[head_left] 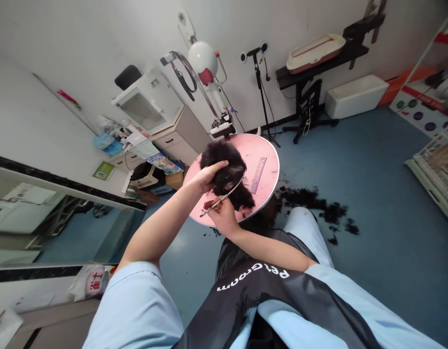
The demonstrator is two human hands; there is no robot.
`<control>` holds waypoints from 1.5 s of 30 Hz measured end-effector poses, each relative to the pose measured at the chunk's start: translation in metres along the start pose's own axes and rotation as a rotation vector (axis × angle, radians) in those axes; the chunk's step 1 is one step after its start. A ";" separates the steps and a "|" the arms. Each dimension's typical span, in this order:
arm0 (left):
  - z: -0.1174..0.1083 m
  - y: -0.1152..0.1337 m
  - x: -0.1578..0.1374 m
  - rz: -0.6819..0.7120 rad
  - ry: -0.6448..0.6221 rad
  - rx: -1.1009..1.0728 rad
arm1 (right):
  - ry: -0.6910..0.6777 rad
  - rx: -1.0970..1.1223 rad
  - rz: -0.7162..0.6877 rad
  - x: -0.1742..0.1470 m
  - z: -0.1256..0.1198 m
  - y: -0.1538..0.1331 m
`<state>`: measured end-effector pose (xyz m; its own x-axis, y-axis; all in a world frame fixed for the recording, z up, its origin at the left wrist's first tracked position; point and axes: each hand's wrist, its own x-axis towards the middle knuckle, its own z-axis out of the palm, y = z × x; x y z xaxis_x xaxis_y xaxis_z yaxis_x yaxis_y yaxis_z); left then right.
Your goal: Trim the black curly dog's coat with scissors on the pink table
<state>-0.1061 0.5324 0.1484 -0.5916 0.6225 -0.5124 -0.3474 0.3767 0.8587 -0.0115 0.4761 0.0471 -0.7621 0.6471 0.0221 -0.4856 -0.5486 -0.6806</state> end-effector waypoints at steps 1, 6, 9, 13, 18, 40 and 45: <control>0.000 -0.001 0.001 0.001 -0.011 0.002 | -0.005 -0.003 -0.004 -0.002 -0.001 -0.001; 0.000 -0.003 0.004 0.010 -0.016 0.004 | 0.024 -0.128 -0.043 -0.006 -0.009 -0.005; 0.000 -0.004 0.002 0.015 -0.026 -0.002 | 0.031 -0.151 -0.033 -0.006 -0.012 -0.007; 0.002 -0.005 0.002 0.035 -0.041 0.004 | 0.040 -0.193 -0.046 -0.006 -0.013 -0.013; 0.002 -0.007 0.002 0.045 -0.045 -0.007 | 0.050 -0.200 -0.023 -0.010 -0.013 -0.019; 0.001 -0.010 0.010 0.038 0.000 0.044 | 0.015 0.308 0.162 -0.018 0.014 -0.032; 0.003 -0.006 0.005 -0.016 -0.022 0.059 | -0.005 0.544 0.234 -0.026 0.026 -0.049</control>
<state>-0.1049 0.5355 0.1402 -0.5697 0.6312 -0.5263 -0.3127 0.4257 0.8491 0.0213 0.4728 0.0986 -0.8768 0.4744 -0.0788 -0.4531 -0.8699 -0.1949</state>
